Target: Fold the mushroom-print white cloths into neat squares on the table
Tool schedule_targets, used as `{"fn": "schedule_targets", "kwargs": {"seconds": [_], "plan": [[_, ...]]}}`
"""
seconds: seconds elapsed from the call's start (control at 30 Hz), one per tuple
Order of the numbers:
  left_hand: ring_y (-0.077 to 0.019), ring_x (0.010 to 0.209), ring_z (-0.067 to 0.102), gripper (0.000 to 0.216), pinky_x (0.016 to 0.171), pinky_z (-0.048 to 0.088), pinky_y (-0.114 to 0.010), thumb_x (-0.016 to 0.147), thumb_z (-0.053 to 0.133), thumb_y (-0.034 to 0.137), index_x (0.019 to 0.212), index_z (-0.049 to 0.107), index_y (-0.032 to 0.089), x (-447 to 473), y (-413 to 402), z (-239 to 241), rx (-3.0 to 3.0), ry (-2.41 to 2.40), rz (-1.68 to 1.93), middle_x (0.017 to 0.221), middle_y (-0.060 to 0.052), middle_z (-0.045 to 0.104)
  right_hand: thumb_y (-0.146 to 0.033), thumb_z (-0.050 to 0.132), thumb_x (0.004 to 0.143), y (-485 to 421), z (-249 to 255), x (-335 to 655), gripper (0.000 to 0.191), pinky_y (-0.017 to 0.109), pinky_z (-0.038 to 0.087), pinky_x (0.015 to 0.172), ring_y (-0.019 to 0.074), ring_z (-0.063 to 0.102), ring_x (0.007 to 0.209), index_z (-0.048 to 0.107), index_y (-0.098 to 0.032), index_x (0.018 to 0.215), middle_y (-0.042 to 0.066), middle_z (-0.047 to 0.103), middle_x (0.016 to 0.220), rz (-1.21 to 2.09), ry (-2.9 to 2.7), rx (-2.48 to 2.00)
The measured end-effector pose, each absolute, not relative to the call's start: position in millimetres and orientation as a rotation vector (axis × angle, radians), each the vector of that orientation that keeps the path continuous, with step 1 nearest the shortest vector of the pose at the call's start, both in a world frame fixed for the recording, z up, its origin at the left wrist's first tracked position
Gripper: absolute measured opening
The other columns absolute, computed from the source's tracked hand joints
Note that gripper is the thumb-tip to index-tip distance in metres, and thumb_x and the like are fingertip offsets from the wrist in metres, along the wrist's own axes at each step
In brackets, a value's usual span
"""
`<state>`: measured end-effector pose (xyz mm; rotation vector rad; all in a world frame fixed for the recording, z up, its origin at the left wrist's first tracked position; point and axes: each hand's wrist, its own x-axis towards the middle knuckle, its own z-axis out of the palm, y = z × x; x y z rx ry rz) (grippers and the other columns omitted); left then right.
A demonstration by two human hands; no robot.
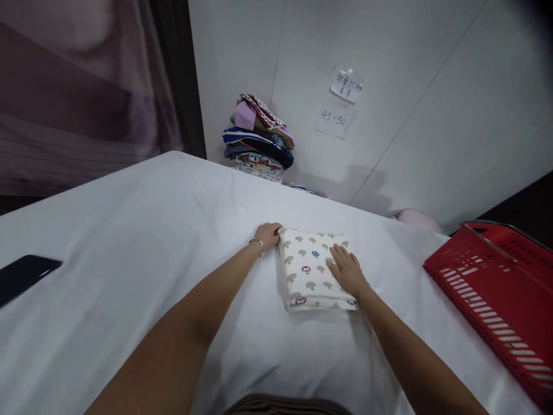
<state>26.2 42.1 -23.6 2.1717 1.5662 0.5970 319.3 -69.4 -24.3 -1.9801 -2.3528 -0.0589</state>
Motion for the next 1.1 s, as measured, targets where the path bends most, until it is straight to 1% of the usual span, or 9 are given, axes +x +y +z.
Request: {"fn": "schedule_targets", "kwargs": {"seconds": [0.13,0.37,0.5,0.67,0.77,0.87,0.93,1.0,1.1], "plan": [[-0.021,0.101,0.057,0.049,0.089,0.042,-0.029,0.073,0.054,0.024,0.123,0.055,0.024,28,36,-23,2.045,1.594,0.594,0.11,-0.004,0.065,-0.046,0.026,0.094,-69,-25,318,0.054,0.044,0.02,0.11,0.0218,0.021,0.139,0.033,-0.021,0.141,0.006,0.027,0.15,-0.064,-2.35,-1.997],[-0.023,0.104,0.057,0.032,0.092,0.04,-0.032,0.076,0.05,0.021,0.103,0.065,0.026,39,30,-16,2.068,1.774,0.565,0.101,-0.005,0.067,-0.043,0.029,0.094,-69,-20,317,0.051,0.044,0.022,0.109,0.022,0.023,0.138,0.034,-0.023,0.141,0.006,0.029,0.149,-0.105,-2.349,-2.011],[-0.0229,0.102,0.059,0.033,0.087,0.043,-0.031,0.079,0.049,0.025,0.109,0.062,0.026,41,20,-9,1.927,1.772,0.554,0.108,-0.005,0.067,-0.043,0.027,0.094,-70,-18,316,0.052,0.045,0.021,0.109,0.022,0.021,0.139,0.034,-0.022,0.141,0.006,0.028,0.149,-0.061,-2.344,-2.015],[-0.0213,0.101,0.059,0.047,0.08,0.045,-0.028,0.078,0.054,0.035,0.123,0.05,0.022,36,-21,-6,1.708,1.775,0.564,0.117,-0.006,0.063,-0.045,0.026,0.094,-67,-15,318,0.054,0.046,0.018,0.11,0.0228,0.018,0.139,0.033,-0.02,0.141,0.006,0.024,0.151,0.037,-2.329,-2.036],[-0.0206,0.094,0.061,0.044,0.075,0.045,-0.027,0.075,0.057,0.038,0.115,0.053,0.02,36,-56,-9,1.695,1.736,0.503,0.107,-0.006,0.067,-0.046,0.031,0.093,-64,-2,318,0.055,0.047,0.018,0.11,0.0247,0.019,0.139,0.034,-0.02,0.14,0.007,0.025,0.151,0.189,-2.325,-2.056],[-0.0188,0.085,0.063,0.031,0.069,0.044,-0.026,0.074,0.058,0.035,0.1,0.057,0.019,39,-86,-10,1.691,1.7,0.476,0.095,-0.004,0.068,-0.05,0.036,0.09,-70,18,306,0.055,0.049,0.02,0.109,0.0262,0.022,0.138,0.039,-0.022,0.138,0.007,0.031,0.148,0.338,-2.324,-1.958],[-0.0174,0.078,0.063,0.021,0.066,0.044,-0.025,0.073,0.059,0.033,0.09,0.058,0.019,41,-100,-9,1.694,1.666,0.465,0.086,-0.002,0.068,-0.052,0.036,0.09,-83,31,288,0.057,0.048,0.018,0.11,0.0259,0.02,0.139,0.039,-0.022,0.138,0.007,0.031,0.148,0.368,-2.36,-1.759],[-0.0157,0.069,0.062,0.015,0.06,0.044,-0.025,0.072,0.06,0.031,0.08,0.057,0.019,43,-110,-7,1.666,1.622,0.457,0.076,0.0,0.067,-0.051,0.038,0.091,-102,39,265,0.055,0.043,0.025,0.109,0.0232,0.027,0.136,0.039,-0.024,0.138,0.006,0.036,0.146,0.434,-2.453,-1.466],[-0.0119,0.058,0.059,0.007,0.055,0.044,-0.023,0.074,0.057,0.025,0.075,0.055,0.019,43,-121,-3,1.549,1.522,0.55,0.071,0.002,0.064,-0.046,0.046,0.09,-129,42,240,0.049,0.043,0.032,0.104,0.0234,0.035,0.132,0.044,-0.025,0.134,0.007,0.045,0.139,0.4,-2.576,-1.095]]}}
